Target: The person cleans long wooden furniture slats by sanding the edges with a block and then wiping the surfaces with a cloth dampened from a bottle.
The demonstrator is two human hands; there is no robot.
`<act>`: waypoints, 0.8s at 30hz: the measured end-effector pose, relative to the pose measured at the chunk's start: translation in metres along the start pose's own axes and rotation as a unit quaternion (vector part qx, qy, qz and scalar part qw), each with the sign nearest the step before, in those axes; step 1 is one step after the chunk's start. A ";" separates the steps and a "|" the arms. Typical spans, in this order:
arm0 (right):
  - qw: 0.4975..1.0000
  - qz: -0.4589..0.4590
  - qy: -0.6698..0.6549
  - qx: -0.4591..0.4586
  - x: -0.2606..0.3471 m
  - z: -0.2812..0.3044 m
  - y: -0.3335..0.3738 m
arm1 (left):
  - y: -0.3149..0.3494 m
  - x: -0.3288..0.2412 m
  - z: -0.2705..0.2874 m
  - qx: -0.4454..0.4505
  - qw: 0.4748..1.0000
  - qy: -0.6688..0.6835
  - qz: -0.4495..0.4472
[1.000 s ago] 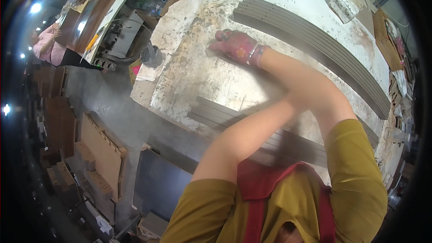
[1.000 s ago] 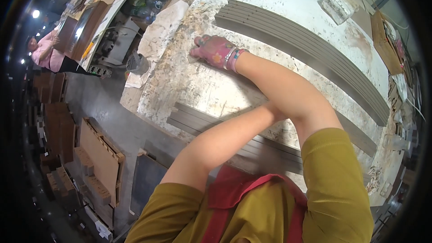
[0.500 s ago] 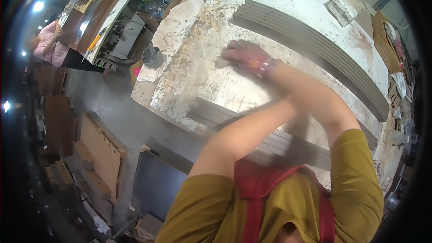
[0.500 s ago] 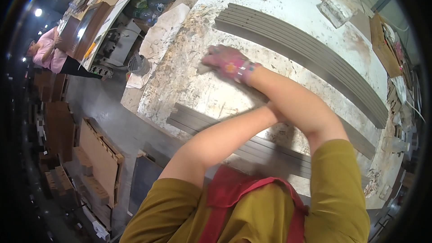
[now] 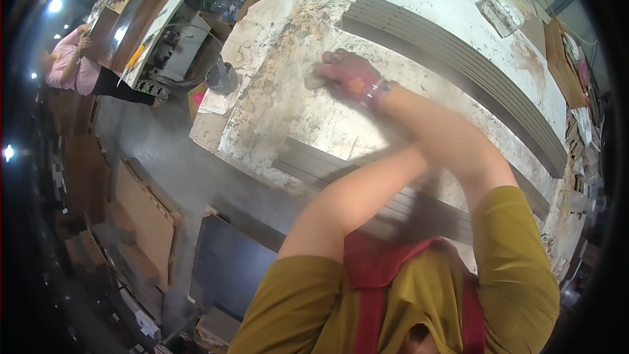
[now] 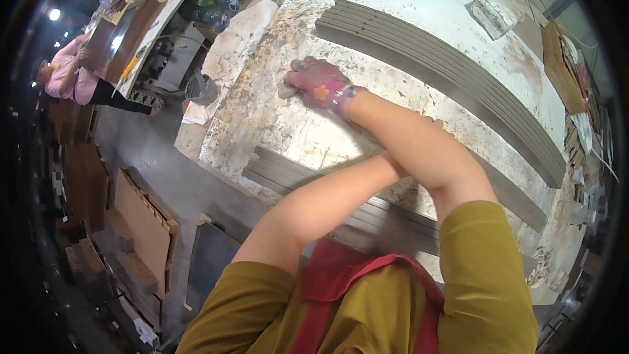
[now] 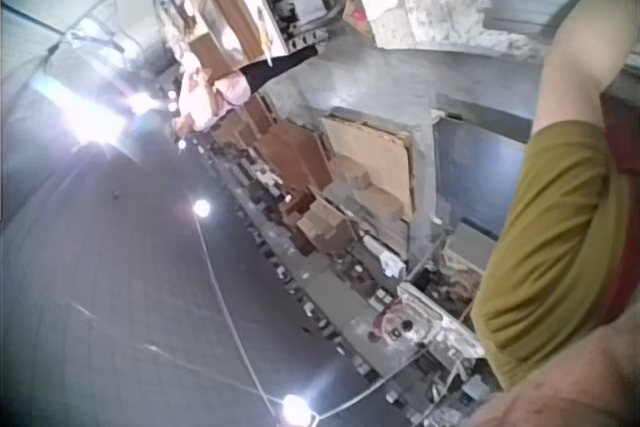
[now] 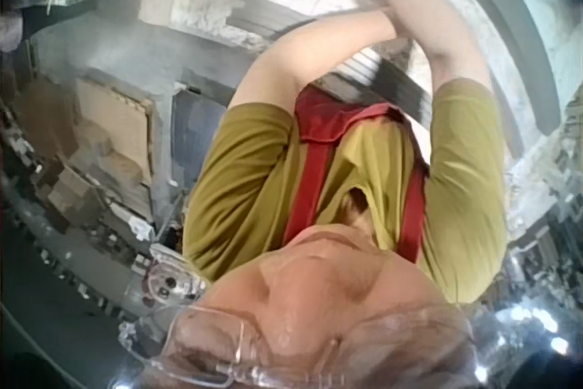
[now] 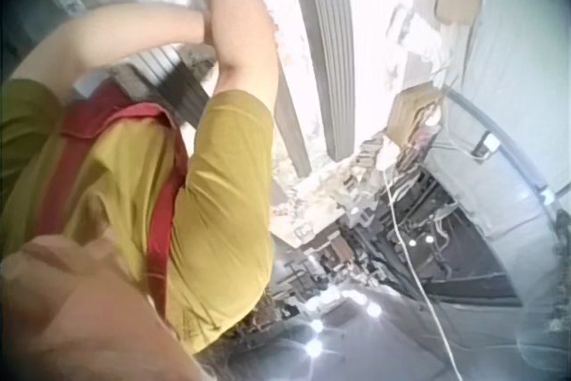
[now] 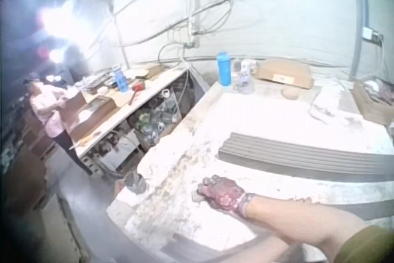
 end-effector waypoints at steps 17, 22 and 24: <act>0.990 -0.030 -0.064 -0.119 -0.013 0.051 0.015 | 0.011 0.037 -0.029 -0.044 0.961 0.255 0.094; 0.950 -0.252 -0.125 -0.136 -0.087 0.116 0.127 | -0.004 -0.004 0.012 0.048 0.998 -0.003 0.029; 0.936 -0.282 -0.162 -0.133 -0.073 0.122 0.143 | -0.004 0.011 -0.001 0.045 0.997 0.024 0.064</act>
Point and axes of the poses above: each hand's wrist, its own y-axis away from the middle knuckle, its own z-axis out of the back of the hand, x = y × z, the point moved 9 cm from there along -y, towards the middle knuckle, and after that the axes turned 12 degrees about -x, right-handed, at the moved point
